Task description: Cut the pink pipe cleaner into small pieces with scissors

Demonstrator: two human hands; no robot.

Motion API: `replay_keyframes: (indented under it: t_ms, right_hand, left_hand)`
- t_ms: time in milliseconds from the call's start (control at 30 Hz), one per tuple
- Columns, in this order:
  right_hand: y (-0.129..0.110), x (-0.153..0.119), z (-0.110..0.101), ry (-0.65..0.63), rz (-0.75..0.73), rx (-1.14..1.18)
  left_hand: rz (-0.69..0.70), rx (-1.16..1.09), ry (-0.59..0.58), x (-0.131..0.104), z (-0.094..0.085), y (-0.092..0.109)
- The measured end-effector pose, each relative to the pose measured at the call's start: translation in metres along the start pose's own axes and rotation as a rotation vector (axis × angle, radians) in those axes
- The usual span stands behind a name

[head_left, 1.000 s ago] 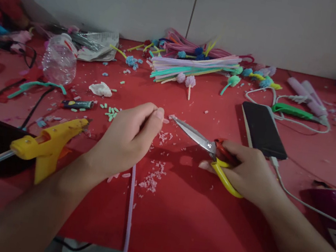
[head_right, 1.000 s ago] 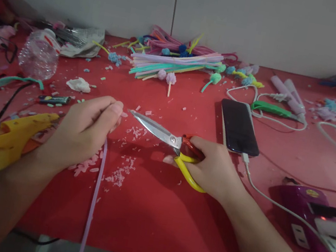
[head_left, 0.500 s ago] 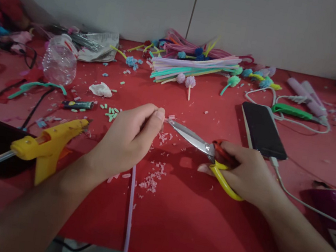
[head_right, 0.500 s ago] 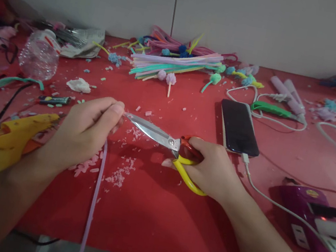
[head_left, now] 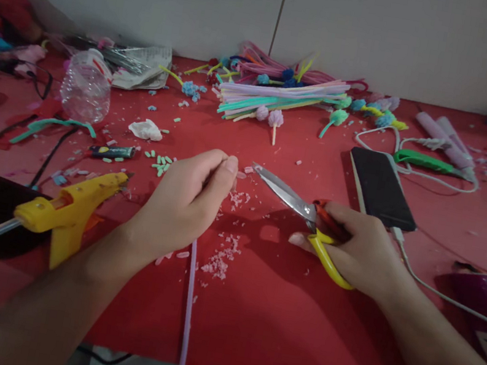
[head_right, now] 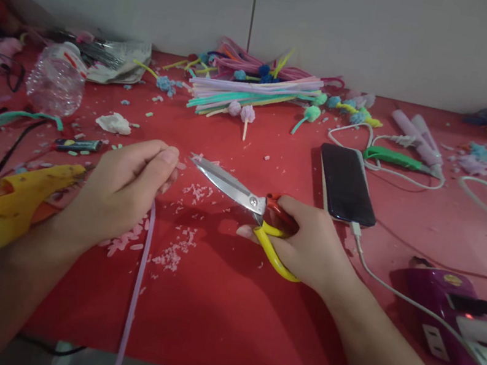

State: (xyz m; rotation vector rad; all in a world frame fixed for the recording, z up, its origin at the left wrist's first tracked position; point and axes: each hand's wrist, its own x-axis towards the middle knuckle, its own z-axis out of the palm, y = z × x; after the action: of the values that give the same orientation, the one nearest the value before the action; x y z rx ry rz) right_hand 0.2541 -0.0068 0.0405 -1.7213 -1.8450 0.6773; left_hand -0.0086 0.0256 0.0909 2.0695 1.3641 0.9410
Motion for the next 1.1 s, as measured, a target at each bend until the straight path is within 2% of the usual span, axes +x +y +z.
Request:
replay_keyframes:
  t_ms: [700, 1100]
  right_hand:
    - [-0.0049, 0.0034, 0.0008, -0.013, 0.04, -0.1]
    - [-0.0041, 0.0007, -0.0008, -0.022, 0.001, 0.002]
  left_hand:
    - [-0.008, -0.017, -0.027, -0.0003, 0.0004, -0.0007]
    - [-0.029, -0.007, -0.023, 0.0003, 0.0009, -0.0004]
